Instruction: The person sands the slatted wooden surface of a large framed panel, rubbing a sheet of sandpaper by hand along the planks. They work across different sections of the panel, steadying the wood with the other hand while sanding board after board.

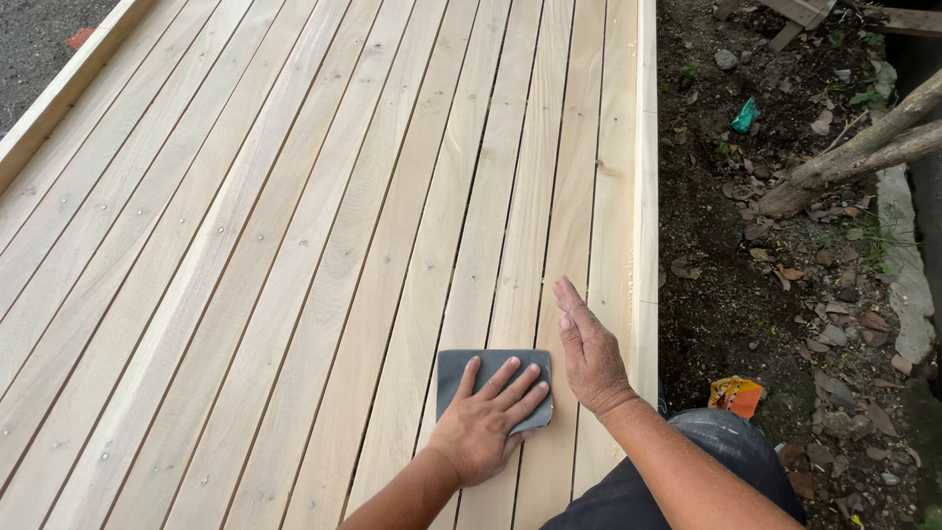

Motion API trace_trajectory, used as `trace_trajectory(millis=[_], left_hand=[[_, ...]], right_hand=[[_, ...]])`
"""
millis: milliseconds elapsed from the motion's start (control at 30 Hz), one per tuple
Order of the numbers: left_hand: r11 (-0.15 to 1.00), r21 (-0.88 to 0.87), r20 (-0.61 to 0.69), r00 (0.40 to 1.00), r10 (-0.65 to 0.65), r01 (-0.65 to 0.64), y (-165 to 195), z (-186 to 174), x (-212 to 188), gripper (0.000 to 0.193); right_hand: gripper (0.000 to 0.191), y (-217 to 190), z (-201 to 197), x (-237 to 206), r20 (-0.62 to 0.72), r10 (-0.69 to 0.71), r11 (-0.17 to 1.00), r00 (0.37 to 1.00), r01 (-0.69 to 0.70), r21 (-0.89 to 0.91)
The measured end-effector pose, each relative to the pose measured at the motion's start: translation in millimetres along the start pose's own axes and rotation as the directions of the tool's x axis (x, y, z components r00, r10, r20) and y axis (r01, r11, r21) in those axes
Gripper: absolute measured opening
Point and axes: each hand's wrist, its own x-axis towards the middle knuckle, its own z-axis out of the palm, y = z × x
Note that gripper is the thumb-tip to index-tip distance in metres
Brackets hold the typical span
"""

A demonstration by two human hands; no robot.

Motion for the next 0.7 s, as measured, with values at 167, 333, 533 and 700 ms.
trace_trajectory(millis=[167,333,533,700], left_hand=[[0.976,0.034,-0.214,0.955,-0.204,0.216,-39.4,-27.6,56.6,0.061],[0.956,-0.046,-0.414,0.866,-0.281,0.288,-43.4,-49.9,74.1,0.061],[0.974,-0.042,-0.111,0.968,-0.225,0.222,-2.4,-18.7,-7.1,0.073],[0.985,0.027,-0.044,0.984,-0.171,0.172,-26.8,-24.2,0.2,0.069]], right_hand=[[0.052,-8.5,-1.8,1.0,0.009,0.021,1.000,1.000,-0.021,0.011],[0.051,-9.6,-10.0,-4.2,-0.017,0.041,0.999,0.999,-0.041,0.000],[0.051,-7.5,-6.4,-3.9,-0.015,0.005,1.000,1.000,-0.005,0.020],[0.051,-14.4,4.0,-5.2,0.072,-0.020,0.989,0.997,0.030,-0.142]])
